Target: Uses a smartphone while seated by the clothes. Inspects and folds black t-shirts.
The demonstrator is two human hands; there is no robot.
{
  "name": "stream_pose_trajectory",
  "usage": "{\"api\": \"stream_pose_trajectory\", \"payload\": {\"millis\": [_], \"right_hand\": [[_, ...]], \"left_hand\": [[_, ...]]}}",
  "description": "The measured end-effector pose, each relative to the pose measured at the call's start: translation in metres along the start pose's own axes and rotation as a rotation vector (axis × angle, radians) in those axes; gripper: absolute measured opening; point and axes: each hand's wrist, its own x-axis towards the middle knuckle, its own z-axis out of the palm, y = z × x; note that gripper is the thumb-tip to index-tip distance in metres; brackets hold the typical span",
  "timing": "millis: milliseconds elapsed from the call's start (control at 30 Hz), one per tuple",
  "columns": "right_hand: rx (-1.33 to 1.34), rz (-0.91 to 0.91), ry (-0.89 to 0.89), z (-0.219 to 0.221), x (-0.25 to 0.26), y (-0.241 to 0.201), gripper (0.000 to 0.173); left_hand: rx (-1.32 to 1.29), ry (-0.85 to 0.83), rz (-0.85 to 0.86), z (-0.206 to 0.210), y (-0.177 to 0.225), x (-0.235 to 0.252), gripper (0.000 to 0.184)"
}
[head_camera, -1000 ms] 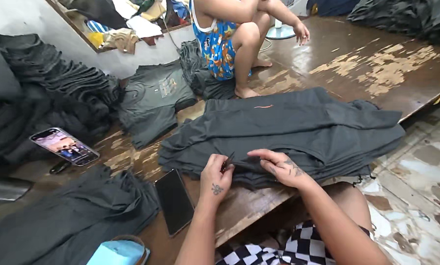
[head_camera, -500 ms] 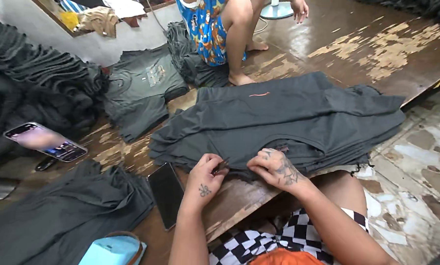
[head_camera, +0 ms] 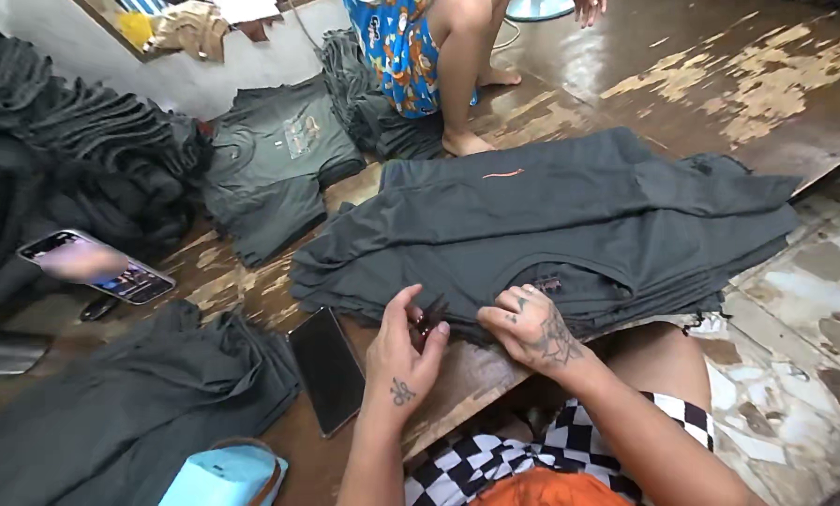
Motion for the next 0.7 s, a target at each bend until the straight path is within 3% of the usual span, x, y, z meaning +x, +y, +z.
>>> {"api": "stream_pose_trajectory", "payload": {"millis": [100,300,700], "right_hand": [[0.096,0.100,0.038,-0.008,0.004,0.001,0.022],[0.132,0.184,-0.088,-0.017,0.008,0.003,0.026],[0.152,0.212,-0.095,-0.021,0.007,0.002,0.027]], "left_hand": [[0.024,-0.052,0.008,0.003,0.004,-0.005,0.055],[0.113,-0.099,0.165,0.005,0.020,-0.008,0.033],[0.153,-0.044,0.244,0.017,0.031,-0.007,0.031]]}}
